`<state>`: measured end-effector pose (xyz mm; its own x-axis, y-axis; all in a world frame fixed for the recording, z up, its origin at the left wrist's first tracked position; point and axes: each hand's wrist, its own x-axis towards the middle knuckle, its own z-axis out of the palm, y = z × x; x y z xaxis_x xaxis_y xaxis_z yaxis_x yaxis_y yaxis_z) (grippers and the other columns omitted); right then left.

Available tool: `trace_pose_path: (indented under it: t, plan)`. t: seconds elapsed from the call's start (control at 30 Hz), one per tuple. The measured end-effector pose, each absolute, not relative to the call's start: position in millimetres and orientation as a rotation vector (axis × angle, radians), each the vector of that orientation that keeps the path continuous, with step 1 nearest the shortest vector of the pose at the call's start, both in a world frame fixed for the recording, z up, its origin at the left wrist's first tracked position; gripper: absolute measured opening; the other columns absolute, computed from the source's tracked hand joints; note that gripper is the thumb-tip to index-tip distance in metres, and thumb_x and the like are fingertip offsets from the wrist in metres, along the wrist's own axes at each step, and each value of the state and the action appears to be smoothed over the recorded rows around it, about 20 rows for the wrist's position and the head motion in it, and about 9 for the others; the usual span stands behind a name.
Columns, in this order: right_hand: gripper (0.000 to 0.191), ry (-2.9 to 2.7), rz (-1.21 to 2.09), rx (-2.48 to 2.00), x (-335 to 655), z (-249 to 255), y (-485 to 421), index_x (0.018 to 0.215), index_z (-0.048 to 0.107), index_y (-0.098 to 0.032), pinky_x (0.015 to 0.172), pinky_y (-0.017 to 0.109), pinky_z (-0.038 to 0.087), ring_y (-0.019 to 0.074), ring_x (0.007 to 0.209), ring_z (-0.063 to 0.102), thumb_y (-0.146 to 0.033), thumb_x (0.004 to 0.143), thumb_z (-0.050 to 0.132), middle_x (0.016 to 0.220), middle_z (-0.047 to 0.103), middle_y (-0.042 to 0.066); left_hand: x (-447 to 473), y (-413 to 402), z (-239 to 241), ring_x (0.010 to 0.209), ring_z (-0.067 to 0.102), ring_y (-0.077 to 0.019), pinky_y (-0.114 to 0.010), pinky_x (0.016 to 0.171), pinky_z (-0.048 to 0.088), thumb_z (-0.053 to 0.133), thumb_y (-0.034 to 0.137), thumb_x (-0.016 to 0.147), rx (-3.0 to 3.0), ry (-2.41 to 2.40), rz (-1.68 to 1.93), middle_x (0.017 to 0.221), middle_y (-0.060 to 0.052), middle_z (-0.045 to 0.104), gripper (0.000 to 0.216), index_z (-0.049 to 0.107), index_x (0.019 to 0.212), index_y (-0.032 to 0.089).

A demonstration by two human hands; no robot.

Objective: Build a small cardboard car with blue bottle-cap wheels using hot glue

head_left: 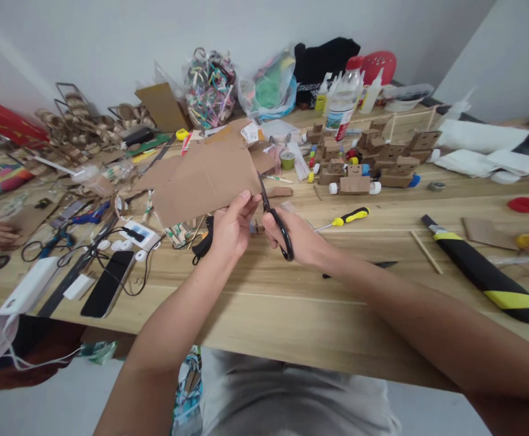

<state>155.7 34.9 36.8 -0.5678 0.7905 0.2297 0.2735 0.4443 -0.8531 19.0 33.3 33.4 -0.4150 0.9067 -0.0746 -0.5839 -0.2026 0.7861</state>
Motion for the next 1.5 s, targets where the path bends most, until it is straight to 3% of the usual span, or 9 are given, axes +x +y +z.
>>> trace_pose_path:
  t: [0.17, 0.37, 0.47, 0.67, 0.93, 1.2, 1.27, 1.37, 1.5]
  plan:
    - [0.085, -2.054, 1.121, -0.947, 157, 35, 33, 0.069, 0.039, -0.028, 0.053, 0.033, 0.04, 0.0171, 0.051, 0.051, -0.11, 0.069, 0.017, 0.054, 0.048, -0.002, 21, 32, 34, 0.063, 0.074, -0.0133, -0.032, 0.088, 0.063, 0.088, 0.011, 0.066, 0.49, 0.916, 1.824, 0.063, 0.003, 0.073, 0.023, 0.067, 0.061, 0.018]
    - [0.074, -1.946, 1.221, -1.019, 155, 32, 32, 0.068, 0.041, -0.027, 0.048, 0.03, 0.041, 0.0153, 0.044, 0.052, -0.101, 0.078, 0.041, 0.048, 0.047, -0.004, 19, 32, 29, 0.073, 0.078, -0.0161, -0.032, 0.09, 0.063, 0.094, 0.018, 0.061, 0.531, 0.926, 1.812, 0.068, 0.002, 0.075, 0.025, 0.069, 0.065, 0.019]
    - [0.079, -1.894, 1.243, -1.014, 153, 30, 32, 0.063, 0.041, -0.027, 0.043, 0.029, 0.04, 0.0144, 0.04, 0.05, -0.105, 0.071, 0.042, 0.045, 0.046, -0.004, 18, 32, 28, 0.077, 0.079, -0.0178, -0.033, 0.089, 0.063, 0.095, 0.018, 0.058, 0.537, 0.937, 1.824, 0.071, 0.001, 0.077, 0.025, 0.071, 0.066, 0.019]
    - [0.075, -1.719, 1.29, -0.99, 156, 37, 36, 0.064, 0.043, -0.027, 0.041, 0.029, 0.041, 0.0141, 0.039, 0.049, -0.101, 0.072, 0.052, 0.046, 0.043, -0.005, 29, 26, 25, 0.065, 0.076, -0.0154, -0.029, 0.078, 0.064, 0.096, 0.018, 0.057, 0.575, 0.902, 1.748, 0.065, 0.002, 0.075, 0.029, 0.068, 0.062, 0.018]
    - [0.074, -1.452, 1.313, -1.019, 178, 54, 73, 0.067, 0.04, -0.027, 0.042, 0.028, 0.042, 0.0144, 0.045, 0.051, -0.1, 0.081, 0.038, 0.053, 0.046, -0.003, 31, 26, 26, 0.065, 0.075, -0.0144, -0.033, 0.089, 0.063, 0.095, 0.016, 0.054, 0.519, 0.944, 1.722, 0.066, 0.002, 0.076, 0.026, 0.07, 0.062, 0.019]
    - [0.083, -1.913, 1.194, -0.914, 191, 64, 70, 0.063, 0.041, -0.026, 0.046, 0.027, 0.037, 0.0119, 0.046, 0.046, -0.108, 0.068, 0.038, 0.051, 0.045, -0.004, 28, 26, 30, 0.063, 0.069, -0.0126, -0.024, 0.064, 0.058, 0.096, 0.02, 0.043, 0.732, 0.932, 1.716, 0.064, 0.005, 0.074, 0.036, 0.068, 0.067, 0.021]
    - [0.076, -1.934, 1.165, -0.926, 193, 66, 69, 0.063, 0.043, -0.025, 0.047, 0.027, 0.037, 0.0122, 0.047, 0.047, -0.1, 0.073, 0.053, 0.052, 0.046, -0.004, 23, 26, 33, 0.066, 0.07, -0.0143, -0.023, 0.06, 0.056, 0.096, 0.019, 0.041, 0.812, 0.958, 1.656, 0.069, 0.004, 0.076, 0.043, 0.07, 0.075, 0.023]
    - [0.056, -1.796, 1.171, -0.961, 193, 64, 73, 0.063, 0.049, -0.024, 0.05, 0.028, 0.041, 0.0128, 0.05, 0.05, -0.071, 0.075, 0.078, 0.054, 0.053, -0.002, 14, 28, 38, 0.06, 0.068, -0.0156, -0.025, 0.056, 0.054, 0.099, 0.019, 0.041, 0.958, 0.998, 1.465, 0.07, 0.001, 0.077, 0.047, 0.072, 0.08, 0.022]
    - [0.032, -1.602, 1.225, -0.95, 188, 54, 79, 0.06, 0.057, -0.023, 0.054, 0.029, 0.045, 0.0139, 0.053, 0.052, -0.041, 0.067, 0.081, 0.055, 0.057, -0.001, 2, 32, 42, 0.05, 0.063, -0.0147, -0.026, 0.056, 0.053, 0.101, 0.019, 0.051, 1.064, 1.075, 1.337, 0.057, 0.0, 0.071, 0.034, 0.07, 0.065, 0.019]
